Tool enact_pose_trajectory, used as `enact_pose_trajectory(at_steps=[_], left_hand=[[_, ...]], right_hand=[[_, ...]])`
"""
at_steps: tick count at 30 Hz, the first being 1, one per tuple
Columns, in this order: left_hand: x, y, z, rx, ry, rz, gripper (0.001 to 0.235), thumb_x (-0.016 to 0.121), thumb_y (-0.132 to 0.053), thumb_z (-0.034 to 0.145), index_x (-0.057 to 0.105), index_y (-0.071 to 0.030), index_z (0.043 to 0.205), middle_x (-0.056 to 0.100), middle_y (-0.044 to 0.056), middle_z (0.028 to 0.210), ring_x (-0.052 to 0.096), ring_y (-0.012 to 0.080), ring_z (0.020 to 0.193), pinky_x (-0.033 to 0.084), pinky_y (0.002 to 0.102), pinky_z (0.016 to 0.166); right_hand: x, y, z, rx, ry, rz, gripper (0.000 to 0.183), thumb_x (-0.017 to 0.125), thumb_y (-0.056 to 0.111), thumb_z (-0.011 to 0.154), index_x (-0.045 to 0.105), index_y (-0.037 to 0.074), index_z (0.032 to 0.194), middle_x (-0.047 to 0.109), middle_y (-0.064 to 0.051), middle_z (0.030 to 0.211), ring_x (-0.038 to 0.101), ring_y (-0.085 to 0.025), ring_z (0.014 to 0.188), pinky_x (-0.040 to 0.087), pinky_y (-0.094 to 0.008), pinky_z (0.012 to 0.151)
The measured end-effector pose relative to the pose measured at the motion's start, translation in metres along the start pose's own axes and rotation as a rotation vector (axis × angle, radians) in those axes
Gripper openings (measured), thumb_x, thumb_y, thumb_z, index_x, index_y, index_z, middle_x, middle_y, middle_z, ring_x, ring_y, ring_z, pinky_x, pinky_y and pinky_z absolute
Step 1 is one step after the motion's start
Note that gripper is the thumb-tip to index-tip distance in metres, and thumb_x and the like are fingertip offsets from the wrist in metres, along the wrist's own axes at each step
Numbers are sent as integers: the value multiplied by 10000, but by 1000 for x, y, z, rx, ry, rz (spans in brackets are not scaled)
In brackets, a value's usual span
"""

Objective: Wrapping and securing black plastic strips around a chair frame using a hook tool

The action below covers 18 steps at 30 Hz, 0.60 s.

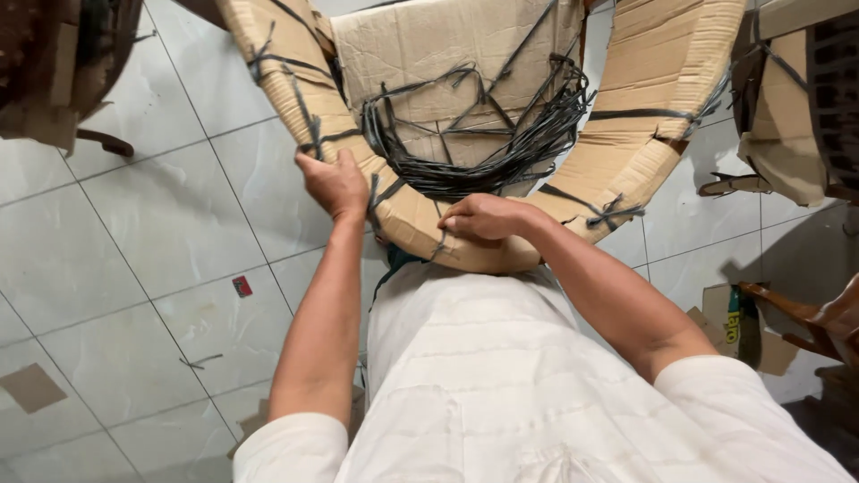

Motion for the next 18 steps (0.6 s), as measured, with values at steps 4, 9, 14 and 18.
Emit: enact_pose_trajectory(at_steps=[4,9,14,18], left_hand=[[-6,7,0,-44,-63,105,572,683,-232,702,555,-148,1253,743,159,1111,706,405,1073,570,523,951],[-14,-6,-5,-118,-113,161,501,676,-239,682,584,-204,1174,762,73,1044,727,335,1036,590,465,910],[-25,-38,-10,-33,-99,113,451,657,-173,731,589,-72,1165,732,234,1038,692,467,1031,554,569,890],[-25,-46,-12,-58,-118,146,460,670,-180,722,588,-81,1163,729,229,1026,690,473,1020,552,589,868]], right_hand=[[-12,-24,28,27,88,39,287,573,292,1005,774,171,1170,788,-93,1060,726,-298,1048,543,-446,954],[-16,-79,105,28,40,82,224,644,268,959,790,192,1111,798,-30,932,761,-185,882,592,-372,866],[-5,-158,235,104,-363,307,239,688,357,949,794,241,1130,779,30,907,734,-166,913,551,-343,836],[2,-177,301,203,-355,241,256,629,472,953,797,279,968,752,-22,901,720,-268,966,549,-412,843]])
Point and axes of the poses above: each hand's wrist, its own z-axis towards the middle knuckle, its own x-axis out of the palm, y = z × x, the point moved 4 cm from there along z, towards the middle knuckle
